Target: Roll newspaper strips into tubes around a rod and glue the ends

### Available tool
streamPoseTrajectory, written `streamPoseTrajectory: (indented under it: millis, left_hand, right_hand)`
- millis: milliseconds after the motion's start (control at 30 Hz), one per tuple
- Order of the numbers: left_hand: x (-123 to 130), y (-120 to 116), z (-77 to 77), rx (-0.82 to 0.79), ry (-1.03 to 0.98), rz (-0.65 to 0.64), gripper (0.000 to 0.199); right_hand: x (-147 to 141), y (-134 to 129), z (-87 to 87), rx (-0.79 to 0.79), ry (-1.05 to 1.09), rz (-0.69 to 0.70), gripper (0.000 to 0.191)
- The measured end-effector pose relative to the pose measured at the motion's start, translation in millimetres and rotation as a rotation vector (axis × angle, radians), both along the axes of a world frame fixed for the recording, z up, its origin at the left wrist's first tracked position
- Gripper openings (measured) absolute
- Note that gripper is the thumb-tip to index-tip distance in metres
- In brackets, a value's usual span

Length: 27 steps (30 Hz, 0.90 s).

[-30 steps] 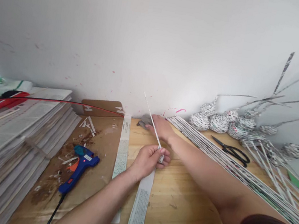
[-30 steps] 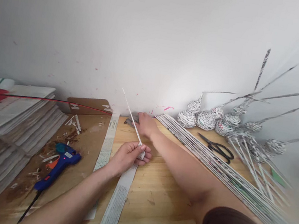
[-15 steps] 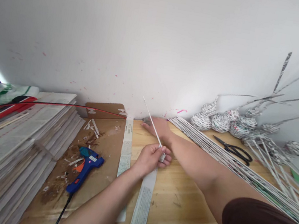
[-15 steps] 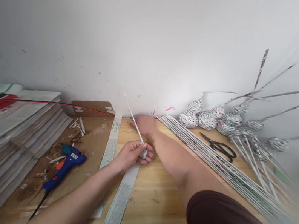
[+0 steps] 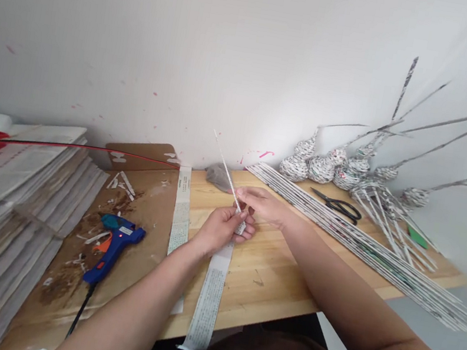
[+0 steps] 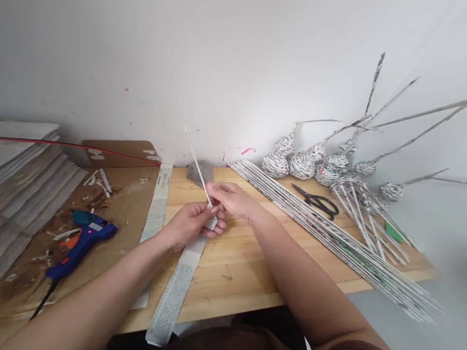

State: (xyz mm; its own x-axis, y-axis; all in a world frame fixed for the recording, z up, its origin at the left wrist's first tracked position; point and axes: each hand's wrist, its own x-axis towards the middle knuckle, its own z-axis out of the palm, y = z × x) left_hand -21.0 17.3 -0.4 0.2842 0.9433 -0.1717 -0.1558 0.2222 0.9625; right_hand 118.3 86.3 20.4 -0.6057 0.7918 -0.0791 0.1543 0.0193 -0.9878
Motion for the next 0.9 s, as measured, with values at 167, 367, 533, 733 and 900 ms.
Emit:
streamPoseTrajectory:
  millis: [167, 367, 533, 733, 900]
  left_hand:
    - [4, 0, -6.8, 0.016, 0.029, -0.013, 0.033]
    - [6, -2, -5.9, -0.033, 0.027, 0.003, 0.029]
    - [6, -3, -4.3, -0.026, 0.046, -0.003, 0.031]
    - [6, -3, -5.0, -0.013, 0.059, 0.0, 0.033]
    - [5, -2, -7.8, 0.002, 0.051, 0.015, 0.035]
  right_hand:
    - [-5, -5, -7.5, -0.043, 0.043, -0.021, 0.043]
    - [-4, -5, -9.6, -0.083, 0.049, -0.027, 0.04]
    - [-3, -5, -7.4, -0.14, 0.084, -0.024, 0.037]
    - [-1, -7, -4.2, -0.094, 0.093, -0.052, 0.033]
    - [6, -5, 1.8, -0.034, 0.08, 0.093, 0.035]
